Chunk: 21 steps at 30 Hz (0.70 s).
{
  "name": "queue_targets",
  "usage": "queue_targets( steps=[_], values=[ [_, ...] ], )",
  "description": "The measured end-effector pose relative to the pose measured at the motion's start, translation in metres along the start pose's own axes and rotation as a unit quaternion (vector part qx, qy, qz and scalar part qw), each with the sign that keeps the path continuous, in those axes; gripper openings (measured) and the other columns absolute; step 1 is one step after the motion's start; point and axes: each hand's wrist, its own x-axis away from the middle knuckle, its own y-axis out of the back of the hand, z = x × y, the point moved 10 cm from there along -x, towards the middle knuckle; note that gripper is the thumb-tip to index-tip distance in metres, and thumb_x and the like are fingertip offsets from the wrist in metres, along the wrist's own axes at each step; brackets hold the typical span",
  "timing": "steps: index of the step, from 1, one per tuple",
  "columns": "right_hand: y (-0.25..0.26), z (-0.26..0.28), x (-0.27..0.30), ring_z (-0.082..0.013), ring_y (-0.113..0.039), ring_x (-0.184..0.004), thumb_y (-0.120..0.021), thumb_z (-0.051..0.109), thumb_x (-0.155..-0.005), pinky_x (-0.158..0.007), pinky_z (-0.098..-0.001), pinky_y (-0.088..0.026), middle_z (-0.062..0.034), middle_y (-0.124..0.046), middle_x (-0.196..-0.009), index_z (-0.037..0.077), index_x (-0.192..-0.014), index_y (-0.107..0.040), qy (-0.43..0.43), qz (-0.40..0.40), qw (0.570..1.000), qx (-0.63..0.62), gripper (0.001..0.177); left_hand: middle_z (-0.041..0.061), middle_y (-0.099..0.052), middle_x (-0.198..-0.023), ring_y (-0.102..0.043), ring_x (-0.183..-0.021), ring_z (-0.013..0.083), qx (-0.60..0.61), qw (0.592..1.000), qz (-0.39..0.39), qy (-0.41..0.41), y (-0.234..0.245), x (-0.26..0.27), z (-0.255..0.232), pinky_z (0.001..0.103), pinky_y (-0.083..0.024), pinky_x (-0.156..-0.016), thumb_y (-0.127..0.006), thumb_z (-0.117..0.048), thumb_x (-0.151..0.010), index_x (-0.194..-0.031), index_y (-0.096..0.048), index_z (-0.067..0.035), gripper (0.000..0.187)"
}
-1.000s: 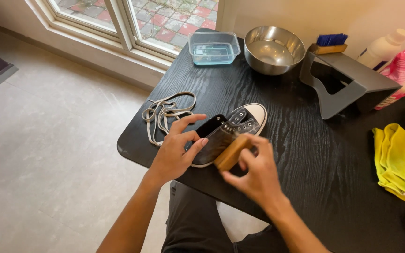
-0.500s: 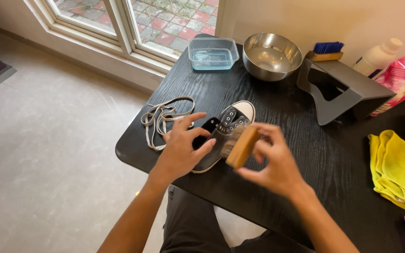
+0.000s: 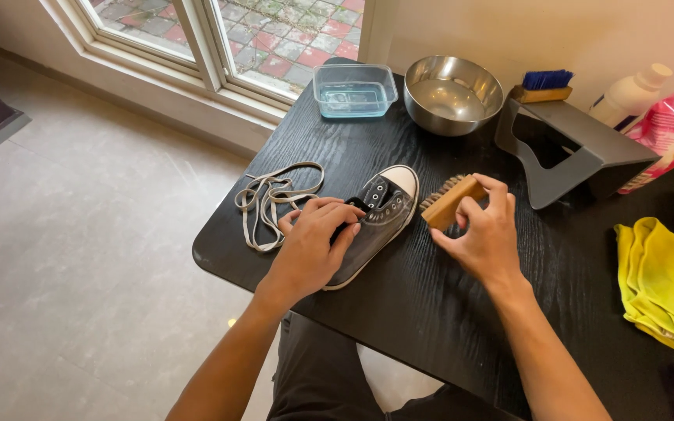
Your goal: Cleaning a black sneaker by scrubbing it with a brush and wiping it with a cloth.
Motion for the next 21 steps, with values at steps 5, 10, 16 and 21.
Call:
queue_targets(
  steps=[5, 10, 16, 21],
  values=[
    [-0.006, 0.018, -0.005, -0.0388, -0.056, -0.092, -0.091, 0.022, -0.055, -0.082, -0.0453, -0.047, -0.0162, -0.052, -0.138, 0.009, -0.068, -0.046, 0.002, 0.01, 1.0, -0.024, 0.048, -0.003, -0.071, -0.106, -0.054, -0.13, 0.0179, -0.001, 1.0, -0.002, -0.009, -0.003, 0.0, -0.001, 0.062, -0.024, -0.106, -0.056, -0.024, -0.104, -0.1, -0.065, -0.018, 0.012],
    [-0.036, 0.02, 0.004, -0.0384, -0.069, -0.1, -0.097, 0.032, -0.054, -0.09, -0.0432, -0.052, -0.0104, -0.057, -0.14, 0.012, -0.067, -0.045, -0.121, 0.115, 0.953, -0.252, 0.057, 0.001, -0.07, -0.105, -0.054, -0.13, 0.0191, 0.006, 0.999, 0.028, -0.013, -0.005, -0.001, -0.002, 0.063, -0.024, -0.107, -0.052, -0.019, -0.105, -0.101, -0.065, -0.017, 0.014],
    [-0.027, 0.008, -0.006, -0.038, -0.069, -0.103, -0.098, 0.035, -0.059, -0.092, -0.0433, -0.053, -0.0137, -0.055, -0.142, 0.009, -0.07, -0.044, -0.164, 0.076, 0.962, -0.206, 0.061, -0.001, -0.071, -0.107, -0.054, -0.131, 0.0179, 0.02, 0.999, 0.045, -0.009, -0.007, 0.0, -0.003, 0.063, -0.024, -0.107, -0.052, -0.022, -0.106, -0.103, -0.065, -0.017, 0.014],
    [-0.048, 0.039, 0.007, -0.0184, -0.068, -0.091, -0.099, 0.022, -0.062, -0.087, -0.0301, -0.055, -0.0148, -0.061, -0.139, 0.011, -0.068, -0.041, -0.251, 0.143, 0.839, -0.462, 0.06, 0.003, -0.069, -0.107, -0.055, -0.128, 0.0198, 0.02, 1.0, 0.022, -0.011, -0.002, -0.001, -0.001, 0.061, -0.026, -0.105, -0.053, -0.021, -0.106, -0.102, -0.064, -0.014, 0.013]
  ],
)
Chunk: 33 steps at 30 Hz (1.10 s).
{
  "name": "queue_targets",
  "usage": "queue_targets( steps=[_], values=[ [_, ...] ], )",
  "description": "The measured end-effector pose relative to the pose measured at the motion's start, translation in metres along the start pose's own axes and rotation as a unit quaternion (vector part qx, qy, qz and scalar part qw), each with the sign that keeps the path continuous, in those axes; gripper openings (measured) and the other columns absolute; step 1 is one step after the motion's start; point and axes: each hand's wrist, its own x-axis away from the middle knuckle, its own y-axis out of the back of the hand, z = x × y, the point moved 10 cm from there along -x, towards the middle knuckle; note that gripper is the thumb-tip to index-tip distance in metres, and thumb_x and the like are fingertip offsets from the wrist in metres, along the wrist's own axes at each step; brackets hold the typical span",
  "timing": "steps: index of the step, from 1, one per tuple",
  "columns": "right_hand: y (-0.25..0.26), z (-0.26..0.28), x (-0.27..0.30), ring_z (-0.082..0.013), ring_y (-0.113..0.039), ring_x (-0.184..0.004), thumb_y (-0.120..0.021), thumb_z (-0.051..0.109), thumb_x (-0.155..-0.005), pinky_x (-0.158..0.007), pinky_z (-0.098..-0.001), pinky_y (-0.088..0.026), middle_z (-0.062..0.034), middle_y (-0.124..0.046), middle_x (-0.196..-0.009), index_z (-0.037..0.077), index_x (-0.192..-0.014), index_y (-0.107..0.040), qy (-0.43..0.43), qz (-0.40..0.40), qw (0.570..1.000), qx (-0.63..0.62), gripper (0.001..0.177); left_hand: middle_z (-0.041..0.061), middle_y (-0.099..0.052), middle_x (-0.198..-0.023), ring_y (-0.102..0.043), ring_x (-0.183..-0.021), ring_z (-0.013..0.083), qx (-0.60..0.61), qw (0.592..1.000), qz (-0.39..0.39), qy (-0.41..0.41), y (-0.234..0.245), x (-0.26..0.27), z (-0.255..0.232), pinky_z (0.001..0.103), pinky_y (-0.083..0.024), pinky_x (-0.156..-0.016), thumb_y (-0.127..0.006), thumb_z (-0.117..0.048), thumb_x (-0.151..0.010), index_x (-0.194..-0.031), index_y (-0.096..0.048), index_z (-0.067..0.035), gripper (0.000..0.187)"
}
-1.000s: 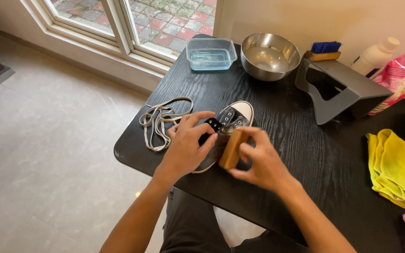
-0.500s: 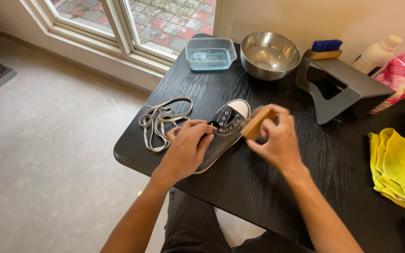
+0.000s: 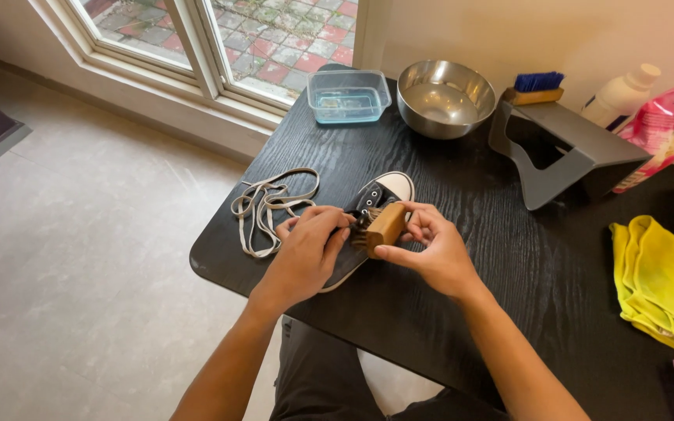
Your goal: Cleaning a black sneaker by scrubbing it with a brush and wiping it with a cloth.
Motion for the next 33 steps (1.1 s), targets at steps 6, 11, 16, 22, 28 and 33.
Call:
queue_targets(
  steps=[6, 11, 16, 22, 28, 33],
  values=[
    [-0.007, 0.0, 0.004, -0.0115, -0.062, -0.088, -0.092, 0.005, -0.07, -0.077, -0.0184, -0.054, -0.0148, -0.062, -0.132, 0.011, -0.07, -0.037, -0.046, -0.019, 0.99, -0.135, 0.055, 0.002, -0.071, -0.107, -0.055, -0.13, 0.0198, 0.012, 1.0, 0.007, 0.011, 0.001, 0.002, 0.005, 0.061, -0.026, -0.106, -0.054, -0.02, -0.105, -0.1, -0.064, -0.015, 0.012],
    [0.035, 0.0, 0.0, -0.0328, -0.069, -0.092, -0.097, 0.043, -0.061, -0.085, -0.0391, -0.054, -0.0079, -0.059, -0.139, 0.011, -0.07, -0.042, 0.033, -0.121, 0.955, 0.268, 0.064, 0.004, -0.072, -0.106, -0.056, -0.13, 0.0214, 0.026, 1.0, 0.013, 0.002, 0.003, 0.006, -0.003, 0.063, -0.024, -0.106, -0.054, -0.018, -0.105, -0.096, -0.064, -0.014, 0.014],
    [0.025, 0.02, 0.012, -0.0306, -0.067, -0.083, -0.096, 0.04, -0.06, -0.079, -0.0392, -0.053, -0.0082, -0.058, -0.137, 0.01, -0.071, -0.042, 0.061, -0.13, 0.951, 0.273, 0.063, 0.006, -0.073, -0.104, -0.057, -0.129, 0.0231, 0.027, 1.0, 0.012, -0.004, 0.006, 0.005, -0.008, 0.064, -0.024, -0.105, -0.054, -0.016, -0.104, -0.096, -0.064, -0.013, 0.014],
    [0.006, 0.011, 0.01, -0.0168, -0.067, -0.094, -0.1, 0.02, -0.062, -0.081, -0.0242, -0.055, -0.0176, -0.06, -0.135, 0.008, -0.065, -0.041, 0.015, -0.05, 0.998, -0.026, 0.06, 0.005, -0.073, -0.105, -0.057, -0.13, 0.0226, 0.033, 0.999, 0.011, 0.006, 0.011, 0.007, -0.003, 0.063, -0.024, -0.106, -0.054, -0.017, -0.105, -0.095, -0.064, -0.013, 0.014],
    [0.041, 0.004, 0.004, -0.0436, -0.068, -0.102, -0.094, 0.045, -0.06, -0.085, -0.0465, -0.055, -0.0099, -0.056, -0.137, 0.009, -0.072, -0.043, 0.035, -0.146, 0.928, 0.34, 0.064, 0.007, -0.074, -0.107, -0.058, -0.13, 0.0246, 0.056, 0.998, 0.024, -0.001, 0.012, 0.012, -0.004, 0.06, -0.024, -0.106, -0.055, -0.014, -0.104, -0.093, -0.065, -0.012, 0.015],
    [0.032, 0.02, 0.012, -0.0458, -0.067, -0.101, -0.094, 0.045, -0.059, -0.084, -0.0506, -0.055, -0.0121, -0.055, -0.136, 0.009, -0.072, -0.044, 0.045, -0.135, 0.923, 0.357, 0.062, 0.008, -0.074, -0.108, -0.058, -0.13, 0.0266, 0.059, 0.998, 0.03, -0.01, 0.013, 0.012, -0.01, 0.058, -0.025, -0.105, -0.053, -0.015, -0.104, -0.092, -0.062, -0.011, 0.015]
  ],
)
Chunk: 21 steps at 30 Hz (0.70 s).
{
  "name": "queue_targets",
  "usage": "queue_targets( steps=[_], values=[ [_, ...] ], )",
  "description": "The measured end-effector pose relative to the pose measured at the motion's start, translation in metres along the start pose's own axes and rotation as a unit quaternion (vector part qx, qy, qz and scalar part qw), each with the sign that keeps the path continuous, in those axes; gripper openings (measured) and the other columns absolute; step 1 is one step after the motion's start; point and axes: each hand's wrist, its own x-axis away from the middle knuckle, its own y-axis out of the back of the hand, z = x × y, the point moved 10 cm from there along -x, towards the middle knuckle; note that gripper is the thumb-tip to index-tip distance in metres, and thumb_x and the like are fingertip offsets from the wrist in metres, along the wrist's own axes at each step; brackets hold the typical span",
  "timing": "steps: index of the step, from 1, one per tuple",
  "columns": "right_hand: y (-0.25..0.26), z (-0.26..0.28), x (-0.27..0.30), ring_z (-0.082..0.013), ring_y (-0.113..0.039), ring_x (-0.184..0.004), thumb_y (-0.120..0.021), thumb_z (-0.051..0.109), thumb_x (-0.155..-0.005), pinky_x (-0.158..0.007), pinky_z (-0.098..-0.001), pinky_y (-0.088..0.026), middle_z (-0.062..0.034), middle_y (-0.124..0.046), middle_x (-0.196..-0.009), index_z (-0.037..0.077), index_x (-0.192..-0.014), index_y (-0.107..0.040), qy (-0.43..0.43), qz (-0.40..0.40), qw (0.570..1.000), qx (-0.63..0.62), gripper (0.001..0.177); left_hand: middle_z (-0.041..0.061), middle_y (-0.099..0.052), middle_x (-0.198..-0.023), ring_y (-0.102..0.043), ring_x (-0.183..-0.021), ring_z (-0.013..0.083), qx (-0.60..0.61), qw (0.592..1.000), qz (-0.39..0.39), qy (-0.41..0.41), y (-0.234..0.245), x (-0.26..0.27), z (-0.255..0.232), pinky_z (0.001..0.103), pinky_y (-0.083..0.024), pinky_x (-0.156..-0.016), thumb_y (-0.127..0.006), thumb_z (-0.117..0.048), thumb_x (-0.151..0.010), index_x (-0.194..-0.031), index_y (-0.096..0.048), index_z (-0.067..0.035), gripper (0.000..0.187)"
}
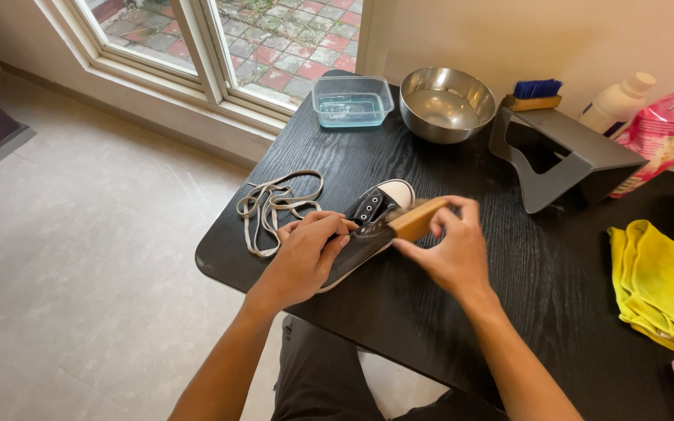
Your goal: Cleaning a black sneaker by scrubbing it with a brush and wiping it with a cloth.
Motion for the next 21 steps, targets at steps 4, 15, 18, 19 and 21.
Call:
queue_targets(
  steps=[4, 15, 18, 19, 21],
  values=[
    [-0.009, 0.03, 0.011, -0.0308, -0.071, -0.089, -0.097, 0.043, -0.058, -0.085, -0.0373, -0.05, -0.0071, -0.061, -0.136, 0.014, -0.067, -0.039, -0.018, 0.066, 0.979, -0.19, 0.065, 0.007, -0.074, -0.107, -0.058, -0.13, 0.025, -0.009, 1.0, -0.005, -0.004, 0.0, -0.001, 0.006, 0.058, -0.024, -0.106, -0.054, -0.016, -0.104, -0.094, -0.062, -0.013, 0.014],
    [0.009, 0.007, 0.0, -0.0405, -0.066, -0.102, -0.095, 0.036, -0.059, -0.091, -0.044, -0.051, -0.0136, -0.053, -0.139, 0.009, -0.071, -0.044, 0.058, -0.044, 0.997, 0.028, 0.058, 0.007, -0.076, -0.104, -0.06, -0.127, 0.0267, 0.014, 0.999, -0.024, -0.023, 0.007, 0.004, 0.014, 0.058, -0.026, -0.106, -0.057, -0.013, -0.102, -0.092, -0.065, -0.012, 0.013],
    [0.008, 0.022, 0.009, -0.0405, -0.067, -0.092, -0.096, 0.039, -0.059, -0.084, -0.0438, -0.052, -0.0147, -0.056, -0.137, 0.011, -0.07, -0.043, 0.058, -0.007, 0.996, -0.074, 0.061, 0.007, -0.076, -0.104, -0.06, -0.127, 0.0263, 0.016, 0.999, -0.026, -0.025, 0.006, 0.004, 0.015, 0.058, -0.026, -0.106, -0.058, -0.013, -0.102, -0.093, -0.065, -0.012, 0.012],
    [0.013, 0.034, 0.013, -0.0405, -0.067, -0.092, -0.096, 0.039, -0.059, -0.084, -0.0438, -0.052, -0.0147, -0.056, -0.137, 0.011, -0.07, -0.043, 0.055, -0.007, 0.996, -0.073, 0.061, 0.007, -0.076, -0.104, -0.06, -0.127, 0.0263, 0.017, 0.999, -0.023, -0.025, 0.006, 0.004, 0.013, 0.058, -0.026, -0.106, -0.058, -0.013, -0.102, -0.093, -0.065, -0.012, 0.012],
    [0.014, 0.062, 0.019, -0.0333, -0.073, -0.091, -0.1, 0.04, -0.054, -0.084, -0.0385, -0.052, -0.0099, -0.063, -0.133, 0.013, -0.066, -0.041, 0.054, 0.041, 0.979, -0.191, 0.066, 0.01, -0.076, -0.104, -0.061, -0.127, 0.029, 0.019, 0.999, -0.025, -0.03, 0.008, 0.003, 0.009, 0.059, -0.026, -0.105, -0.057, -0.011, -0.102, -0.094, -0.066, -0.009, 0.012]
  ],
)
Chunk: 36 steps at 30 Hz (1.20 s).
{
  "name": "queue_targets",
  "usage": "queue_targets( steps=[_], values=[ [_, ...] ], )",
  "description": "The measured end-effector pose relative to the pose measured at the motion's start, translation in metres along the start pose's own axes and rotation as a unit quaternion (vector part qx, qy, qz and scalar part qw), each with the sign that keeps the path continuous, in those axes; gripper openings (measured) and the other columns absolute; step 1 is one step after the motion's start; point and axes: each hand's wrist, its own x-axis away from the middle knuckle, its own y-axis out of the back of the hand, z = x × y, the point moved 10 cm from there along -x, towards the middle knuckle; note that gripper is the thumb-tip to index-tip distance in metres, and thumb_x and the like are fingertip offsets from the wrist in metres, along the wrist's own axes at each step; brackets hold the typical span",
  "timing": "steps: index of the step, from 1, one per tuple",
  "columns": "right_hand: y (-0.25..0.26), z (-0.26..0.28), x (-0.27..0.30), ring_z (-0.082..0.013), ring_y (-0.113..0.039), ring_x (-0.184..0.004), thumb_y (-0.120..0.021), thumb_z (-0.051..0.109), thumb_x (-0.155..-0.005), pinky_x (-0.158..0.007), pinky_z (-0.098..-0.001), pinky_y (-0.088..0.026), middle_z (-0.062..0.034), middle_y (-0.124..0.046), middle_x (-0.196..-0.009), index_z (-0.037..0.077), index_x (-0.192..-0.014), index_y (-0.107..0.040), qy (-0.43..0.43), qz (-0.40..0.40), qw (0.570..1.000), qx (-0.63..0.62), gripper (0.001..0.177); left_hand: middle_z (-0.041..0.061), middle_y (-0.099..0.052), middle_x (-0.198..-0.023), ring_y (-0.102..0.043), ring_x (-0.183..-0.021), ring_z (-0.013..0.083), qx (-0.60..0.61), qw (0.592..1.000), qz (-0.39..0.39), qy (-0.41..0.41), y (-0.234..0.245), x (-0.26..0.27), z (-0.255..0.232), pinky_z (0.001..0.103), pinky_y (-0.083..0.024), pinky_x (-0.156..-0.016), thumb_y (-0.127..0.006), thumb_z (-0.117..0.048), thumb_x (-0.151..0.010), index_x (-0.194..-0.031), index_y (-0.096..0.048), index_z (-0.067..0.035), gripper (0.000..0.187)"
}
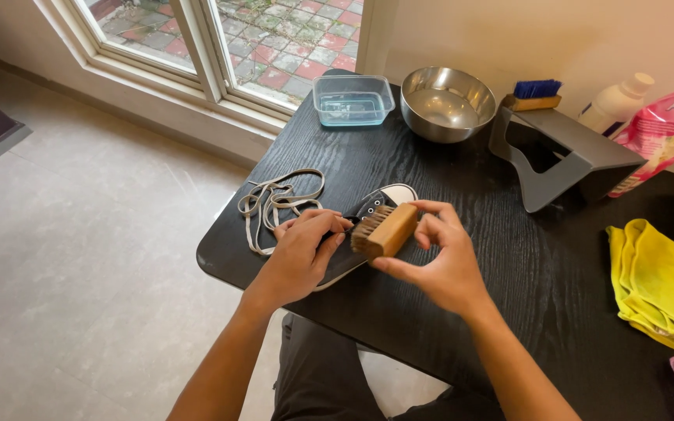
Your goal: Cleaning a black sneaker by scrubbing it with a brush and wiping it with a cloth.
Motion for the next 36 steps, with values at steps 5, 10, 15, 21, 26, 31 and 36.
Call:
queue_targets(
  steps=[5, 10, 15, 21, 26, 31, 36],
  values=[
    [0.004, -0.009, -0.003, -0.0404, -0.067, -0.102, -0.097, 0.034, -0.057, -0.089, -0.0458, -0.052, -0.0144, -0.055, -0.137, 0.009, -0.069, -0.046, 0.081, -0.05, 0.98, 0.174, 0.058, 0.01, -0.075, -0.104, -0.061, -0.126, 0.0294, 0.004, 1.0, -0.012, -0.005, 0.002, 0.004, 0.002, 0.058, -0.027, -0.106, -0.058, -0.011, -0.101, -0.094, -0.066, -0.01, 0.011],
    [0.009, -0.027, -0.002, -0.0411, -0.064, -0.104, -0.095, 0.032, -0.057, -0.09, -0.0473, -0.05, -0.0128, -0.053, -0.136, 0.01, -0.07, -0.046, 0.085, -0.087, 0.955, 0.271, 0.055, 0.007, -0.075, -0.104, -0.062, -0.125, 0.027, 0.004, 1.0, -0.022, -0.008, 0.001, 0.005, 0.002, 0.055, -0.029, -0.106, -0.058, -0.013, -0.102, -0.095, -0.065, -0.011, 0.011],
    [-0.014, -0.023, -0.002, -0.042, -0.066, -0.112, -0.096, 0.035, -0.055, -0.093, -0.0504, -0.052, -0.0083, -0.055, -0.141, 0.012, -0.07, -0.044, 0.024, -0.03, 0.993, 0.108, 0.059, 0.01, -0.073, -0.106, -0.06, -0.127, 0.0284, -0.013, 1.0, -0.012, -0.01, 0.0, 0.003, -0.005, 0.058, -0.026, -0.106, -0.055, -0.012, -0.103, -0.098, -0.064, -0.009, 0.011],
    [-0.007, -0.009, -0.004, -0.0381, -0.07, -0.105, -0.099, 0.037, -0.058, -0.093, -0.0453, -0.05, -0.0081, -0.058, -0.139, 0.014, -0.067, -0.04, 0.024, -0.011, 1.0, -0.014, 0.064, 0.005, -0.073, -0.106, -0.06, -0.126, 0.0262, -0.022, 1.0, -0.02, -0.005, -0.001, 0.004, 0.003, 0.06, -0.025, -0.106, -0.055, -0.016, -0.104, -0.097, -0.063, -0.012, 0.012],
    [0.006, -0.042, -0.016, -0.0456, -0.065, -0.106, -0.094, 0.029, -0.057, -0.092, -0.0519, -0.051, -0.0151, -0.054, -0.138, 0.009, -0.07, -0.045, 0.073, -0.052, 0.98, 0.177, 0.055, 0.002, -0.071, -0.107, -0.058, -0.127, 0.0237, -0.044, 0.999, -0.024, -0.004, 0.0, 0.007, 0.001, 0.061, -0.024, -0.106, -0.056, -0.02, -0.104, -0.097, -0.062, -0.014, 0.012],
    [0.011, -0.035, -0.012, -0.0437, -0.062, -0.102, -0.092, 0.028, -0.058, -0.09, -0.0493, -0.049, -0.0147, -0.053, -0.136, 0.009, -0.07, -0.046, 0.081, -0.071, 0.962, 0.25, 0.052, 0.003, -0.07, -0.107, -0.059, -0.123, 0.0243, -0.054, 0.998, -0.026, -0.006, -0.002, 0.009, -0.005, 0.063, -0.026, -0.105, -0.056, -0.019, -0.104, -0.097, -0.063, -0.013, 0.011],
    [-0.023, -0.007, -0.005, -0.0255, -0.068, -0.086, -0.099, 0.038, -0.054, -0.084, -0.0362, -0.049, -0.0035, -0.062, -0.136, 0.015, -0.066, -0.042, 0.008, 0.033, 0.999, -0.015, 0.062, 0.004, -0.072, -0.109, -0.059, -0.127, 0.0255, -0.046, 0.998, -0.033, -0.011, 0.001, 0.005, 0.0, 0.062, -0.027, -0.105, -0.056, -0.016, -0.104, -0.098, -0.063, -0.012, 0.01]
  ],
)
